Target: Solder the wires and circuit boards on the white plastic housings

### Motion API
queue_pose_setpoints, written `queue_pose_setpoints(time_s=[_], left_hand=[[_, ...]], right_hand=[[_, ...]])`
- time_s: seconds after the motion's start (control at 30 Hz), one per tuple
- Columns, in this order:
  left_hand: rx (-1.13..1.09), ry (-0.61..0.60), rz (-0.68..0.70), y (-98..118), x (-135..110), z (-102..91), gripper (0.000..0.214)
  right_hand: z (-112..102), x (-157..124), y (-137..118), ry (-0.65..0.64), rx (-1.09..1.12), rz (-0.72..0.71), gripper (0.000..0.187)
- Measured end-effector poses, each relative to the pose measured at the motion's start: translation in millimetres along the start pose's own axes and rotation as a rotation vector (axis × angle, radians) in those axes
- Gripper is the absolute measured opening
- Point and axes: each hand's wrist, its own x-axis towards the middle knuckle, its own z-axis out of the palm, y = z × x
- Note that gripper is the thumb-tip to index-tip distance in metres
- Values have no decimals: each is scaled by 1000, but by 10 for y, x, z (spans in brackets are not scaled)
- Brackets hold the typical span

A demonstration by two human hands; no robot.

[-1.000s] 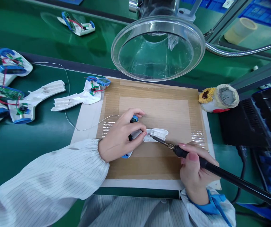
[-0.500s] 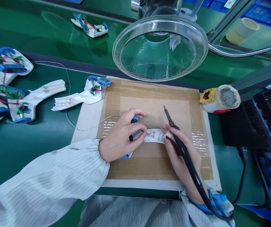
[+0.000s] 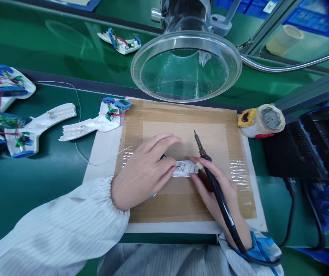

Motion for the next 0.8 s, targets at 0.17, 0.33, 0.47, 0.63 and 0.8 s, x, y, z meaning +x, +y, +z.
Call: queue_pose_setpoints(time_s=[0.17,0.33,0.47,0.63,0.8], left_hand=[[-189,110,-92,4,-7,116,21],[-271,88,-146,-48,-33,173,19],[-278,65,-153,-64,-29,155,20],[-273,65,-157,-63,-30,157,20],[-269,70,-170,-41,-22,169,20]], right_hand=[[-21,9,-24,-33,71,-16,43],[-159,-138,-42,185,173,74,22],[-226,-212,-21,301,223,37,23],[-200,-200,-22,244,205,48,18],[-209,-224,-25,223,192,76,18]])
